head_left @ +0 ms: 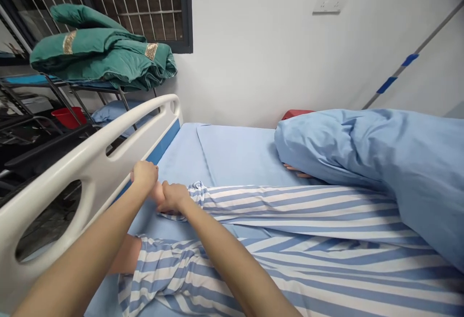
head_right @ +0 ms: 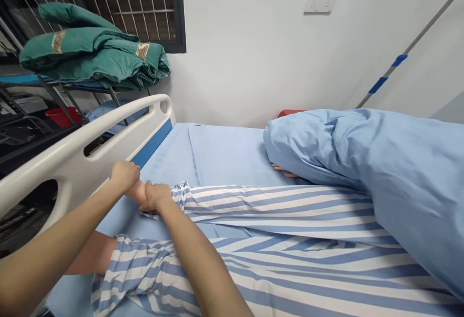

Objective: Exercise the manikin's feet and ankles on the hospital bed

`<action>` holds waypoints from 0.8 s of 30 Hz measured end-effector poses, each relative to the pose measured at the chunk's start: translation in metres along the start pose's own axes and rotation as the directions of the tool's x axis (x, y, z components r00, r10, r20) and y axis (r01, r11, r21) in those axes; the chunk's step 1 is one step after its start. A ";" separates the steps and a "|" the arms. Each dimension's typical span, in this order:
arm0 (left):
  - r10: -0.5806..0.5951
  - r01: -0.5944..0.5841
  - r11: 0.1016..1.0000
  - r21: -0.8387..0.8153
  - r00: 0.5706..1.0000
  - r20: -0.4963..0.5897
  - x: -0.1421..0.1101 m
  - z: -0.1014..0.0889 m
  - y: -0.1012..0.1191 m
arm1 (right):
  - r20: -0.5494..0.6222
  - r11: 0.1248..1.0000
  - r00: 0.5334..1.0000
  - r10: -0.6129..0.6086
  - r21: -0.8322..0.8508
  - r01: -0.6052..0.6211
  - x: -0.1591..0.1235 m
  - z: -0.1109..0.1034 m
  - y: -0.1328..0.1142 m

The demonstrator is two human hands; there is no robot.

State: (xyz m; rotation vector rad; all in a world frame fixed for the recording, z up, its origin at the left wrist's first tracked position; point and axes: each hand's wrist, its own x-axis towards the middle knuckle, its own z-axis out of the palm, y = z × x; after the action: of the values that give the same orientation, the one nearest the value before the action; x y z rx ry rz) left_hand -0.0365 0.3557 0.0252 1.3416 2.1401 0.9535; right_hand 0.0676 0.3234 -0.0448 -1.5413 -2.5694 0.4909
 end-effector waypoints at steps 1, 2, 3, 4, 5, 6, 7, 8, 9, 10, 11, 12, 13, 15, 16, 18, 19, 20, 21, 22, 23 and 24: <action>0.039 -0.035 0.990 0.135 0.999 -0.032 0.002 0.005 0.001 | -0.016 1.000 1.000 0.002 -0.005 -0.003 -0.001 0.001 -0.001; 0.088 -0.075 0.951 0.299 0.996 -0.031 0.003 0.008 0.003 | -0.027 1.000 1.000 0.004 -0.009 -0.005 -0.001 0.002 -0.002; 0.138 -0.124 0.877 0.463 0.990 0.005 0.003 0.009 0.003 | -0.035 1.000 0.999 0.006 -0.011 -0.007 -0.002 0.003 -0.002; 0.174 -0.181 0.785 0.592 0.982 0.070 0.002 0.010 0.004 | -0.042 1.000 0.999 0.009 -0.014 -0.010 -0.002 0.004 -0.003; 0.207 -0.251 0.678 0.691 0.967 0.149 0.001 0.008 0.004 | -0.047 1.000 0.999 0.012 -0.017 -0.013 -0.003 0.004 -0.003; 0.236 -0.323 0.570 0.756 0.945 0.227 -0.002 0.006 0.004 | -0.054 1.000 0.998 0.016 -0.022 -0.017 -0.003 0.005 -0.004; 0.268 -0.381 0.481 0.790 0.922 0.281 -0.004 0.004 0.004 | -0.061 0.999 0.998 0.020 -0.029 -0.022 -0.003 0.005 -0.004; 0.303 -0.417 0.423 0.805 0.902 0.308 -0.008 0.001 0.003 | -0.067 0.999 0.997 0.025 -0.035 -0.027 -0.004 0.005 -0.004; 0.333 -0.435 0.395 0.809 0.889 0.314 -0.011 -0.002 0.001 | -0.072 0.999 0.997 0.029 -0.042 -0.032 -0.004 0.006 -0.005; 0.354 -0.442 0.388 0.808 0.881 0.312 -0.014 -0.005 -0.001 | -0.075 0.998 0.997 0.030 -0.048 -0.034 -0.005 0.006 -0.005; 0.369 -0.441 0.394 0.806 0.879 0.301 -0.017 -0.008 -0.003 | -0.077 0.998 0.997 0.028 -0.052 -0.032 -0.006 0.006 -0.005; 0.380 -0.432 0.406 0.805 0.881 0.281 -0.020 -0.010 -0.005 | -0.080 0.998 0.997 0.023 -0.055 -0.028 -0.007 0.006 -0.006; 0.393 -0.419 0.420 0.805 0.883 0.255 -0.022 -0.013 -0.008 | -0.084 0.998 0.996 0.019 -0.058 -0.024 -0.008 0.005 -0.007; 0.423 -0.394 0.453 0.799 0.885 0.197 -0.028 -0.017 -0.014 | -0.090 0.998 0.996 0.016 -0.067 -0.022 -0.010 0.004 -0.008; 0.437 -0.385 0.468 0.796 0.883 0.170 -0.031 -0.019 -0.017 | -0.090 0.997 0.996 0.019 -0.072 -0.025 -0.010 0.004 -0.009; 0.446 -0.368 0.486 0.793 0.885 0.137 -0.038 -0.024 -0.022 | -0.088 0.996 0.996 0.027 -0.080 -0.034 -0.012 0.002 -0.011; 0.441 -0.364 0.485 0.795 0.887 0.137 -0.042 -0.027 -0.024 | -0.086 0.996 0.996 0.029 -0.079 -0.035 -0.012 0.002 -0.011; 0.433 -0.368 0.475 0.799 0.888 0.152 -0.046 -0.031 -0.025 | -0.085 0.996 0.996 0.030 -0.076 -0.037 -0.013 0.001 -0.011; 0.424 -0.378 0.456 0.806 0.888 0.177 -0.050 -0.034 -0.026 | -0.087 0.997 0.996 0.031 -0.071 -0.037 -0.013 0.001 -0.012; 0.419 -0.393 0.429 0.813 0.884 0.207 -0.054 -0.038 -0.025 | -0.089 0.997 0.995 0.032 -0.066 -0.038 -0.014 0.001 -0.012; 0.420 -0.409 0.396 0.822 0.877 0.234 -0.056 -0.042 -0.024 | -0.092 0.997 0.995 0.033 -0.060 -0.038 -0.014 0.001 -0.012; 0.417 -0.419 0.361 0.833 0.872 0.257 -0.058 -0.045 -0.022 | -0.096 0.998 0.995 0.034 -0.055 -0.039 -0.014 0.001 -0.012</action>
State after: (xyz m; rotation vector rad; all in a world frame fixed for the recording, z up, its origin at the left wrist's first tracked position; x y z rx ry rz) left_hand -0.0544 0.2826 0.0393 2.4633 2.4009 -0.1783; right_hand 0.0641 0.3055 -0.0411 -1.5914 -2.5092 0.3417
